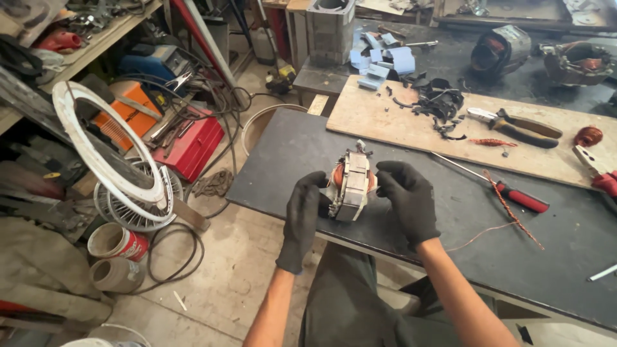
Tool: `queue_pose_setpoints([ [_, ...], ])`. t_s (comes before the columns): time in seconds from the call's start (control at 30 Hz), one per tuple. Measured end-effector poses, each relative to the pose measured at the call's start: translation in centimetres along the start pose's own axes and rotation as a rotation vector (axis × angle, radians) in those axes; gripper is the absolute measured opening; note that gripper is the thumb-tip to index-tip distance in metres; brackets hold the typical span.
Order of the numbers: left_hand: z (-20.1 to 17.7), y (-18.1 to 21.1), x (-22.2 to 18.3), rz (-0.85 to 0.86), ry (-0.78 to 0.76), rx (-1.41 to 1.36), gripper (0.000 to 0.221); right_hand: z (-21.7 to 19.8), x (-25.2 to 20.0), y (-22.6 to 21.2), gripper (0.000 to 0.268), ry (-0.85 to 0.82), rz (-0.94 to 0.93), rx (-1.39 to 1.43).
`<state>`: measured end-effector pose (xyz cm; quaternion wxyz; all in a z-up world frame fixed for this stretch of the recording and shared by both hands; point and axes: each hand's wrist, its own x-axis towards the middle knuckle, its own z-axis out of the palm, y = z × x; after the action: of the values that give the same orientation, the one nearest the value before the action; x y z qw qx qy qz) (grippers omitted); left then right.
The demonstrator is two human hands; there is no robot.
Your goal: Dismantling a motor stator to remove copper windings using pliers and a screwdriver
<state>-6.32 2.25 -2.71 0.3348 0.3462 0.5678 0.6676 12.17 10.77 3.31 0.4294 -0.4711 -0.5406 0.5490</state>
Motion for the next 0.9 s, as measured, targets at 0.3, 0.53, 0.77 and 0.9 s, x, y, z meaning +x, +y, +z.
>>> queue_pose_setpoints([
  [0.3,-0.1,-1.1,-0.5,0.167,-0.134,-0.017,0.064,3.1,0.0,0.6,0.032,-0.095,0.124,-0.179],
  [0.53,0.0,0.5,-1.1,0.335,-0.123,0.01,0.027,2.6,-2.2,-0.5,0.027,-0.12,0.076,0.064],
  [0.77,-0.1,2.8,-0.2,-0.127,-0.224,0.059,0.025,-0.6,-3.6,-1.3,0.027,-0.272,0.153,0.205],
  [0.9,-0.9,3.8,0.2,-0.218,-0.364,0.46,0.064,-0.3,-4.0,-1.0,0.026,-0.297,0.204,0.435],
])
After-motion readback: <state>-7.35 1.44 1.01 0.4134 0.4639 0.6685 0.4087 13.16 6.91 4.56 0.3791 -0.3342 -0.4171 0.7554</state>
